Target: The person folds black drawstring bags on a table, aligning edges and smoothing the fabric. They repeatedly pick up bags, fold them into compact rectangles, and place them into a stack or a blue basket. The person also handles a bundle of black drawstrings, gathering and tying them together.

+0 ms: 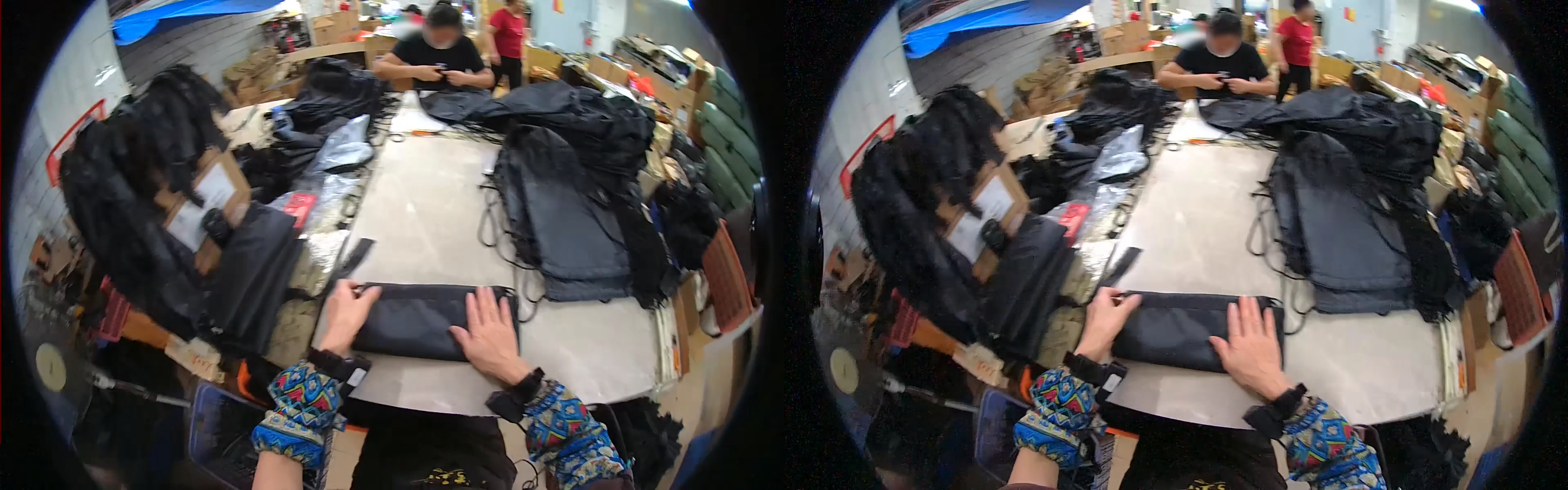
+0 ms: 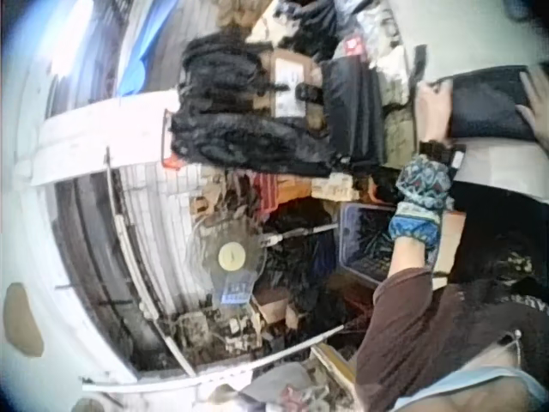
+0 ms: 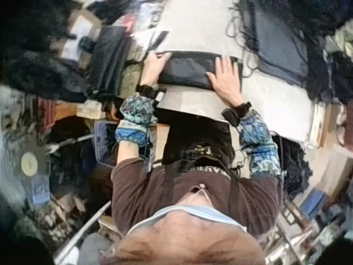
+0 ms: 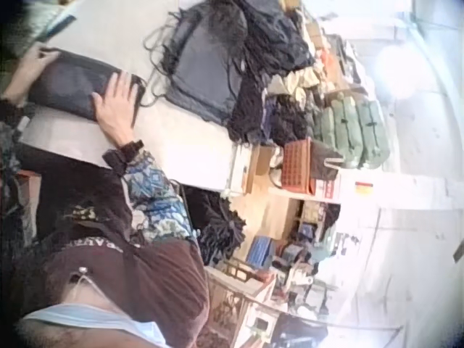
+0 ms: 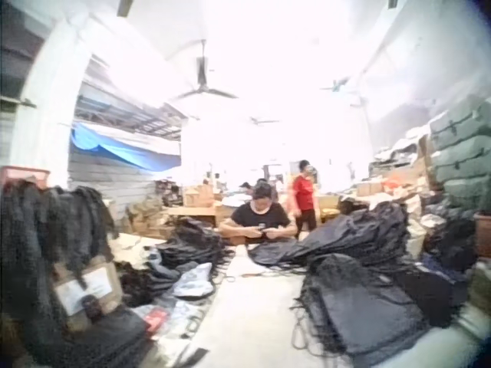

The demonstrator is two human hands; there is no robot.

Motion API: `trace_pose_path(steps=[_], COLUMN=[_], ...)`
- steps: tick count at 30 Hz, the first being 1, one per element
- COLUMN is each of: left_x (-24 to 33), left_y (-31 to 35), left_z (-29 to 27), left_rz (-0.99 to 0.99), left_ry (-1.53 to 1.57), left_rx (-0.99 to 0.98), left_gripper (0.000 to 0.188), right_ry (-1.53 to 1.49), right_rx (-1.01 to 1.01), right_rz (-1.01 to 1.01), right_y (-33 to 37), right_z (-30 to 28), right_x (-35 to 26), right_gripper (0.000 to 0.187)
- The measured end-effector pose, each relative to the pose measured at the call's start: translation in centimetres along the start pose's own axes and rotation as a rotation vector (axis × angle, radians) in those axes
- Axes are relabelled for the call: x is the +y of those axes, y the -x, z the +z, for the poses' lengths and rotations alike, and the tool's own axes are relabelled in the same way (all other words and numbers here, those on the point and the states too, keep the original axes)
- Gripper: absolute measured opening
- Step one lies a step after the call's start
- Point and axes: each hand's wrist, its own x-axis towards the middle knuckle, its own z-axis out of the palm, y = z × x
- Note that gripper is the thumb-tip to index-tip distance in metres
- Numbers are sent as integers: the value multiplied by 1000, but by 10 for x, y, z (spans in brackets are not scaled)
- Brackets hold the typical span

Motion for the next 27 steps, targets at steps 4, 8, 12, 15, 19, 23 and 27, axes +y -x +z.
trace_pose_path(steps=[4, 8, 12, 15, 19, 23, 27], left_x=[30, 16, 22, 10, 40, -22, -119], left_y=[14, 27, 32, 40, 22, -23, -43], left_z=[-24, -8, -21, -14, -82, -188, -223], left_rz=[-455, -391, -496, -297, -137, -224, -221], left_ry=[688, 760, 979, 917, 915, 1138, 1248], left_rx=[-554, -492, -605, -421, -55, 319, 360], left_gripper=[35, 35, 33, 37, 40, 36, 28], right_ry=[-47, -86, -108, -265, -368, -467, -500], right_rx=[-10, -42, -52, 22, 390, 274, 222], right_rz=[10, -12, -26, -28, 80, 89, 122], right_y=[7, 4, 4, 3, 16, 15, 14], right_z=[5, 0, -4, -10, -6, -2, 2], right_x=[6, 3, 1, 3, 18, 14, 14], right_gripper=[69, 68, 63, 56, 48, 45, 42])
